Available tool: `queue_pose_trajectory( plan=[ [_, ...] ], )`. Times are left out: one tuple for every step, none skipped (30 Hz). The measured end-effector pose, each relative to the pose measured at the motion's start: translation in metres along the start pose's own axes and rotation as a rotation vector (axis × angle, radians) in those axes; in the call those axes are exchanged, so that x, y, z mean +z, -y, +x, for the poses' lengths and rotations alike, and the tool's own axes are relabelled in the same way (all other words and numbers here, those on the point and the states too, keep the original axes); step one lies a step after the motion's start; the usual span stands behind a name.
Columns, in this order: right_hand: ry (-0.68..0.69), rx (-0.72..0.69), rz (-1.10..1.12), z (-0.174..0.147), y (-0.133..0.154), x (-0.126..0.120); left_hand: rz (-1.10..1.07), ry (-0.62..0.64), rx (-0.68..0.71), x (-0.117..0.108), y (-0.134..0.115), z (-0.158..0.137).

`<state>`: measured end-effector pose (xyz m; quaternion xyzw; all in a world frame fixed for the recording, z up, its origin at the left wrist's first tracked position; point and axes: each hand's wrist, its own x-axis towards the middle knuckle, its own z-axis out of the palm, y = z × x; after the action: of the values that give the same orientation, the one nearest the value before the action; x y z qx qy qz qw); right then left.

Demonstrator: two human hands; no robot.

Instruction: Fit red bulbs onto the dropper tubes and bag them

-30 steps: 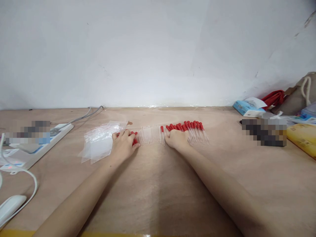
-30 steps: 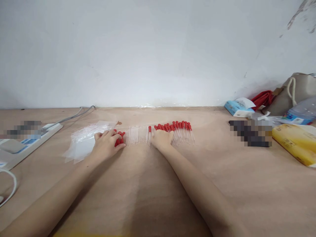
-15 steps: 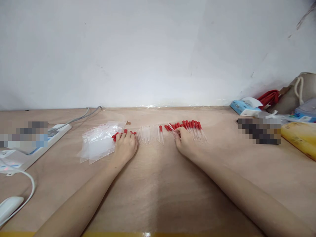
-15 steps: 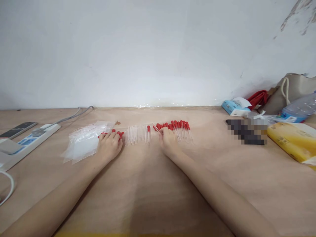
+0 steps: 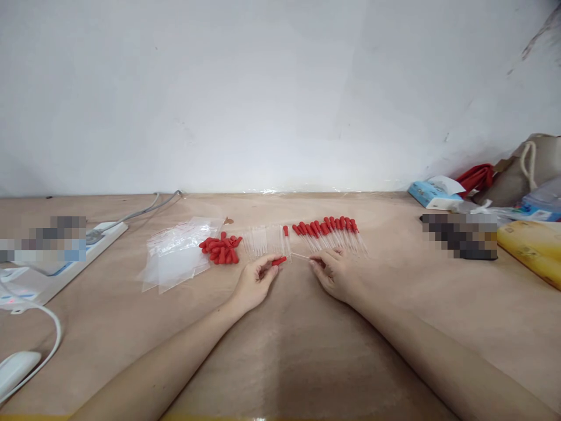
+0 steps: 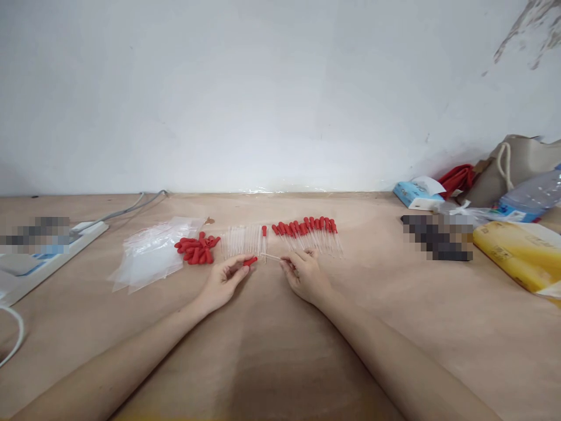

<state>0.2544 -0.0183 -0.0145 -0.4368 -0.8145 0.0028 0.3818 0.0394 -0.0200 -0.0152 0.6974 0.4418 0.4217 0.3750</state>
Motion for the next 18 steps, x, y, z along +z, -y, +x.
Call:
queue_pose_trajectory(
  plan=[
    [0.003,-0.011,0.001,-0.001,-0.0013,0.0018,-0.044,0.021,-0.027,0.002,0.001,-0.0005],
    [0.008,-0.019,0.002,-0.0016,-0.0021,0.0031,-0.07,0.027,-0.041,0.0027,0.0016,-0.0006],
    [0.016,-0.025,0.003,-0.0019,-0.0023,0.0039,-0.083,0.027,-0.044,0.0026,0.0018,-0.0005],
    [0.024,-0.029,0.005,-0.002,-0.0021,0.0044,-0.088,0.029,-0.04,0.002,0.0017,-0.0004],
    [0.03,-0.034,0.007,-0.0019,-0.0014,0.0047,-0.086,0.034,-0.034,0.0013,0.0014,-0.0003],
    [0.037,-0.04,0.01,-0.0018,-0.0005,0.0048,-0.083,0.038,-0.027,0.0007,0.0008,-0.0002],
    [0.042,-0.046,0.012,-0.0016,0.0004,0.0049,-0.078,0.038,-0.022,0.0003,0.0003,-0.0002],
    [0.046,-0.054,0.015,-0.0016,0.0013,0.005,-0.071,0.037,-0.019,0.0002,-0.0001,-0.0001],
    [0.05,-0.065,0.017,-0.0016,0.002,0.0051,-0.058,0.033,-0.018,0.0002,-0.0002,0.0],
    [0.054,-0.081,0.022,-0.0018,0.0025,0.0052,-0.04,0.023,-0.016,0.0004,0.0,0.0001],
    [0.061,-0.101,0.029,-0.002,0.0025,0.0053,-0.016,0.013,-0.013,0.0007,0.0007,0.0004],
    [0.068,-0.124,0.038,-0.0022,0.0023,0.0055,0.013,0.002,-0.01,0.0009,0.0017,0.0007],
    [0.077,-0.144,0.047,-0.0024,0.0016,0.0056,0.04,-0.006,-0.008,0.001,0.0029,0.001],
    [0.084,-0.159,0.056,-0.0025,0.0006,0.0056,0.063,-0.008,-0.007,0.0011,0.004,0.0012],
    [0.09,-0.169,0.061,-0.0025,-0.0008,0.0055,0.08,-0.006,-0.004,0.001,0.0048,0.0012],
    [0.092,-0.174,0.063,-0.0024,-0.0023,0.0051,0.096,0.002,0.005,0.0008,0.005,0.0009],
    [0.094,-0.176,0.062,-0.0022,-0.004,0.0045,0.113,0.014,0.024,0.0004,0.0044,0.0004],
    [0.093,-0.18,0.059,-0.0019,-0.0057,0.0036,0.134,0.03,0.052,0.0,0.003,-0.0005]
  ],
)
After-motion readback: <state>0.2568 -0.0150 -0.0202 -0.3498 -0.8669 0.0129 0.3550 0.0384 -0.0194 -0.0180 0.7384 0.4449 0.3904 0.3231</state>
